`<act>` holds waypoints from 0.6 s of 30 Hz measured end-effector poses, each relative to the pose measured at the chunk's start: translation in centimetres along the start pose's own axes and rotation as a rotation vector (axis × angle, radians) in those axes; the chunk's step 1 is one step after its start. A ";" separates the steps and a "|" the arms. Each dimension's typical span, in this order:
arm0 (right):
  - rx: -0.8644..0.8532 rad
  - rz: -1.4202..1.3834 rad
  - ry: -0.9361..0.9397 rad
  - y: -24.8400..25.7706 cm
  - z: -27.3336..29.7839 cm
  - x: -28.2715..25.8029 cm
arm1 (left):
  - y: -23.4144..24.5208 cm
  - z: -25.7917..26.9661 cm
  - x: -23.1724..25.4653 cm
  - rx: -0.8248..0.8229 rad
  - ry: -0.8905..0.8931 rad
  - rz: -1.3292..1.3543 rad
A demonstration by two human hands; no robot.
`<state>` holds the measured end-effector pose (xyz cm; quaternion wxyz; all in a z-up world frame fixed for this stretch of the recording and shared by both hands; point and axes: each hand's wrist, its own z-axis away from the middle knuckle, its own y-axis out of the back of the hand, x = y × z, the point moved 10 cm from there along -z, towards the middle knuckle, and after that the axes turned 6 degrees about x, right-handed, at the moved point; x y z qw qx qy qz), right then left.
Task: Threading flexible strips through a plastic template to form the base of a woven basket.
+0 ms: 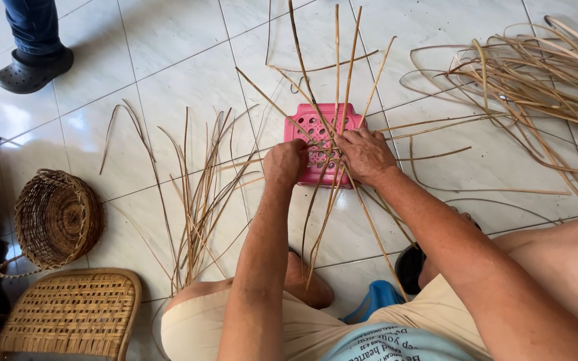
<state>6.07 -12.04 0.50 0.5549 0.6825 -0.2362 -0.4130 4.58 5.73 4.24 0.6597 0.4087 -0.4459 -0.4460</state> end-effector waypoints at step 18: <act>-0.010 -0.003 -0.001 0.3 0.0 -0.2 | -1.4 -3.8 4.4 -0.094 -0.131 -0.374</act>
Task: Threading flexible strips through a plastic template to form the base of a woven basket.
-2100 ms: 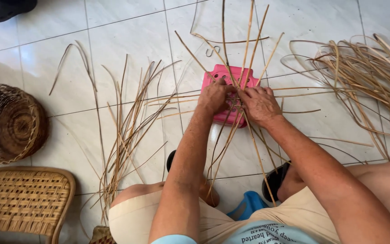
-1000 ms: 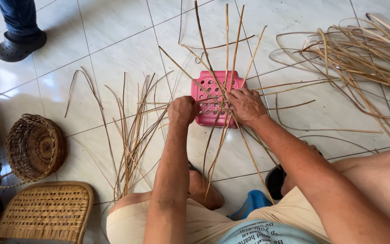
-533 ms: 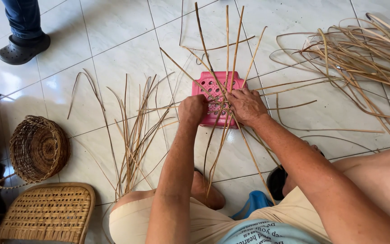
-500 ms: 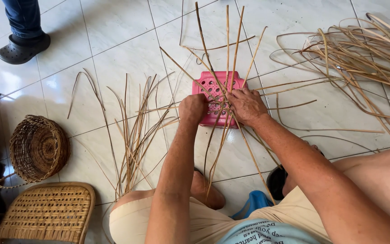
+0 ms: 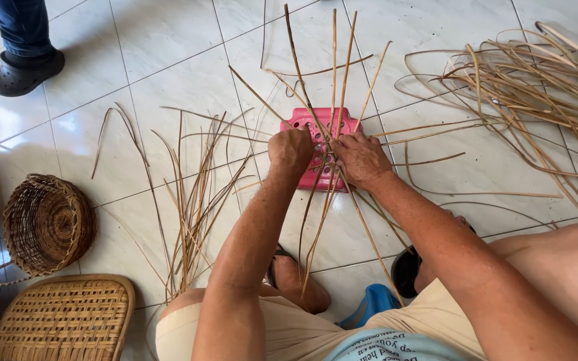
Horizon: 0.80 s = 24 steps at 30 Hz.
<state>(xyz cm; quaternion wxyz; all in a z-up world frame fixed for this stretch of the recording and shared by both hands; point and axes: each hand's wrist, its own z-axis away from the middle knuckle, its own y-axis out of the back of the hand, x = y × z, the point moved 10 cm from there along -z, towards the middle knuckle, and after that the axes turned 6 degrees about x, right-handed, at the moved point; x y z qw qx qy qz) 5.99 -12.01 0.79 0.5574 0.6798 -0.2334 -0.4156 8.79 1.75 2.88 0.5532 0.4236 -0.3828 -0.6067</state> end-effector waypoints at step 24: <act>-0.039 -0.050 -0.039 1.2 -0.2 -0.5 | -0.7 -5.4 0.6 0.216 -0.049 0.568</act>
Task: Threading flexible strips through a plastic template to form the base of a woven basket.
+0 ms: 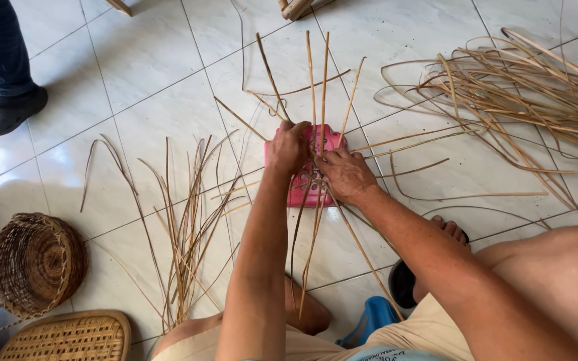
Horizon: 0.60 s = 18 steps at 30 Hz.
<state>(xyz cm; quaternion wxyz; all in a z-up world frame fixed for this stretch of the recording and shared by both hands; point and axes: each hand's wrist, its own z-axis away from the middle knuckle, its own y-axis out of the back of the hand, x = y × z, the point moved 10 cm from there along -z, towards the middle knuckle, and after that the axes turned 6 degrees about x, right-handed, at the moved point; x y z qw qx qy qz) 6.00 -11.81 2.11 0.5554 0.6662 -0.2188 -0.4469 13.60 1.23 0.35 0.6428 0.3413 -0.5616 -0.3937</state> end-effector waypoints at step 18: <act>0.018 0.008 0.018 0.1 0.2 -0.2 | 2.3 -2.4 -2.4 -0.104 0.167 -0.460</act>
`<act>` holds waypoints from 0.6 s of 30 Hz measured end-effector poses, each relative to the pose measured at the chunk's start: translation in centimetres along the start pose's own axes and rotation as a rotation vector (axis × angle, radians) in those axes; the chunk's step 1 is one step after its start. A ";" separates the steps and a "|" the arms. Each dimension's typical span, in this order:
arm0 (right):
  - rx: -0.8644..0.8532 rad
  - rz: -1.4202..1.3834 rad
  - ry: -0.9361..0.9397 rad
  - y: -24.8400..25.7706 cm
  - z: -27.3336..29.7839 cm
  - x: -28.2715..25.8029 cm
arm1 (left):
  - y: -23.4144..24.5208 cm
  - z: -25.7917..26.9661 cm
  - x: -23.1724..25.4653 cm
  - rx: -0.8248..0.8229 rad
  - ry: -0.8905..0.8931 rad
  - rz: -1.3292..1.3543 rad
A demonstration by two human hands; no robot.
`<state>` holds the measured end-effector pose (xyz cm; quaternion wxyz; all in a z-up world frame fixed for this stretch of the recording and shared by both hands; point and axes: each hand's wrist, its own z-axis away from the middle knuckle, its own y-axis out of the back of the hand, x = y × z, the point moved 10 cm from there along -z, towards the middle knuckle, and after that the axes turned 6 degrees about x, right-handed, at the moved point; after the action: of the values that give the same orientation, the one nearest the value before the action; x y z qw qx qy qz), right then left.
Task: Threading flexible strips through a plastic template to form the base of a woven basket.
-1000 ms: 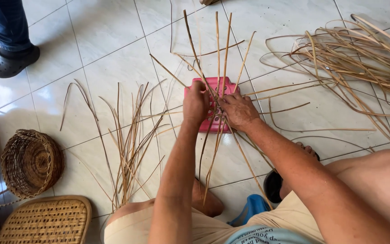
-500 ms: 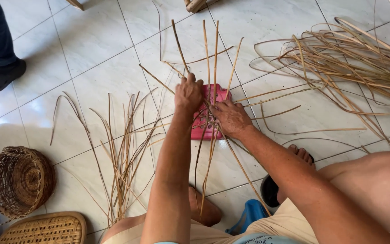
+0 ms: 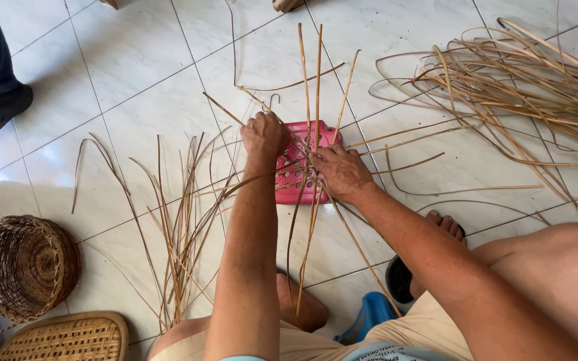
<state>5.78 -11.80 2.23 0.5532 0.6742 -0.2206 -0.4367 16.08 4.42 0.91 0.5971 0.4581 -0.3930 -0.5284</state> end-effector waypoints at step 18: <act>0.006 -0.007 -0.018 0.2 0.1 -0.1 | 2.9 1.5 3.8 0.357 -0.176 0.555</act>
<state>5.66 -11.85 2.45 0.5478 0.6726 -0.2245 -0.4439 15.93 0.50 4.07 0.5923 0.3835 -0.6389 -0.3064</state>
